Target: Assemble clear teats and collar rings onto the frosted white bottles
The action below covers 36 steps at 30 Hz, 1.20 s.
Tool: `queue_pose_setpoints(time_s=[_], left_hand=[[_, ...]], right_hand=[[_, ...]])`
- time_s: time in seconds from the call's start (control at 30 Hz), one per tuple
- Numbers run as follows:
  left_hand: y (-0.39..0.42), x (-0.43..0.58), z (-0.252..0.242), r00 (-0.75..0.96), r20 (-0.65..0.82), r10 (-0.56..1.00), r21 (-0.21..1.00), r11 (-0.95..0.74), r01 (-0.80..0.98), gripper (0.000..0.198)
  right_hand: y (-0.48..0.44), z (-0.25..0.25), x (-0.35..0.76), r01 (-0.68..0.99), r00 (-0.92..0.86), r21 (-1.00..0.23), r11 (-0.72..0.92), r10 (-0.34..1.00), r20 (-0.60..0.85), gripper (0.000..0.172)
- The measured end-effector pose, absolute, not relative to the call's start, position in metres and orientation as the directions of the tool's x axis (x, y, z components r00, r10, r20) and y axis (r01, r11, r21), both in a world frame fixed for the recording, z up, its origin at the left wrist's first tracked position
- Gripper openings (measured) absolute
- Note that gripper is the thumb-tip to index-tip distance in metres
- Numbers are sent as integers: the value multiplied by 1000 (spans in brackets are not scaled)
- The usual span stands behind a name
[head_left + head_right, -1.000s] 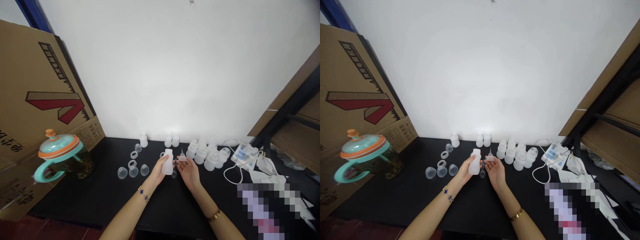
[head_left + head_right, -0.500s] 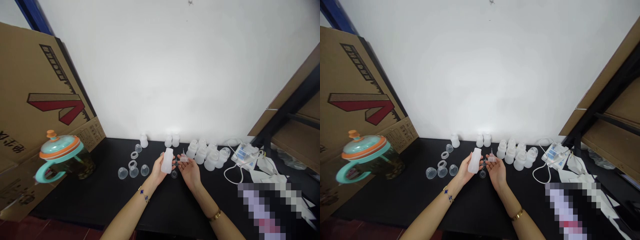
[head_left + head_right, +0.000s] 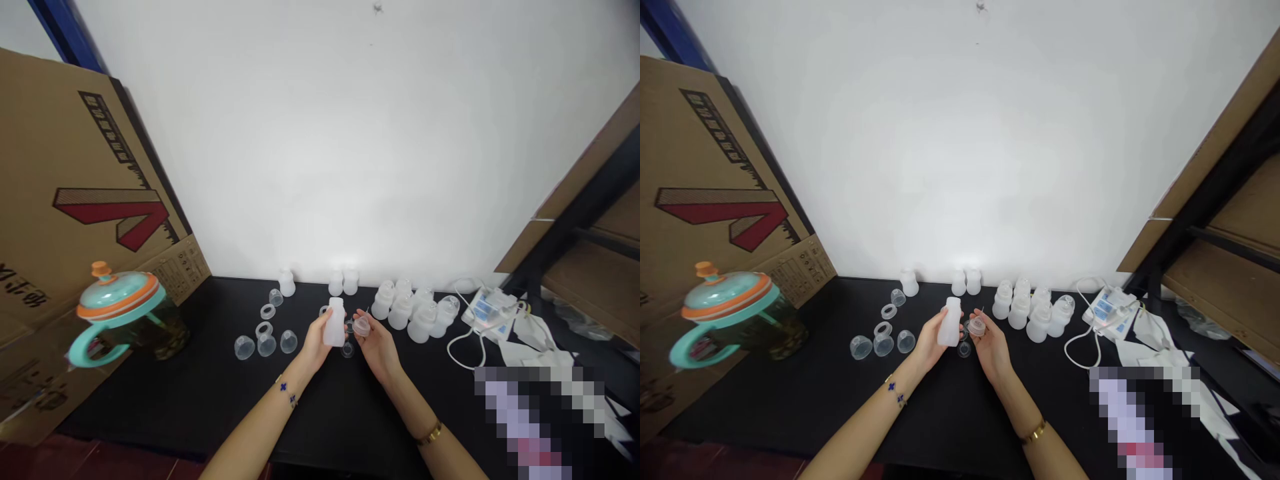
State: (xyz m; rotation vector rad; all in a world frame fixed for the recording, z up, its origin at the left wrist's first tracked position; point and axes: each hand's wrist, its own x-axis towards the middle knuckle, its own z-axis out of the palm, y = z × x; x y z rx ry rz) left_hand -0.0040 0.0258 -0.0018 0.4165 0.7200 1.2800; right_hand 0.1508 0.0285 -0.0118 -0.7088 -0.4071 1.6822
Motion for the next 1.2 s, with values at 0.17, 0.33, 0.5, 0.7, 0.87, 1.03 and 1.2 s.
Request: queue_pose_setpoints(time_s=[0.17, 0.33, 0.5, 0.7, 0.87, 1.03, 1.2], left_hand=[[26, -2, -5, 68, -252, 965, 691, 229, -686, 26], [27, -3, -4, 53, -220, 974, 705, 196, -682, 34], [29, -5, -7, 28, -166, 986, 719, 141, -680, 43], [28, -5, -7, -2, -187, 982, 717, 135, -684, 44], [27, -4, -2, -3, -255, 967, 690, 180, -701, 39], [28, -5, -2, 13, -254, 967, 673, 187, -715, 38], [28, -5, -5, -6, -241, 971, 674, 163, -721, 33]], right_hand=[[27, -12, 151, -727, -92, -661, -188, 980, -177, 26], [26, -11, 150, -691, -90, -703, -170, 985, -150, 29], [26, -7, 153, -683, -93, -691, -234, 967, -236, 26], [23, 1, 154, -714, -181, -643, -278, 960, -214, 27], [20, 9, 153, -754, -273, -572, -324, 946, -177, 19], [22, 9, 151, -765, -232, -564, -310, 950, -207, 19], [25, 4, 152, -773, -172, -586, -245, 969, -179, 25]])
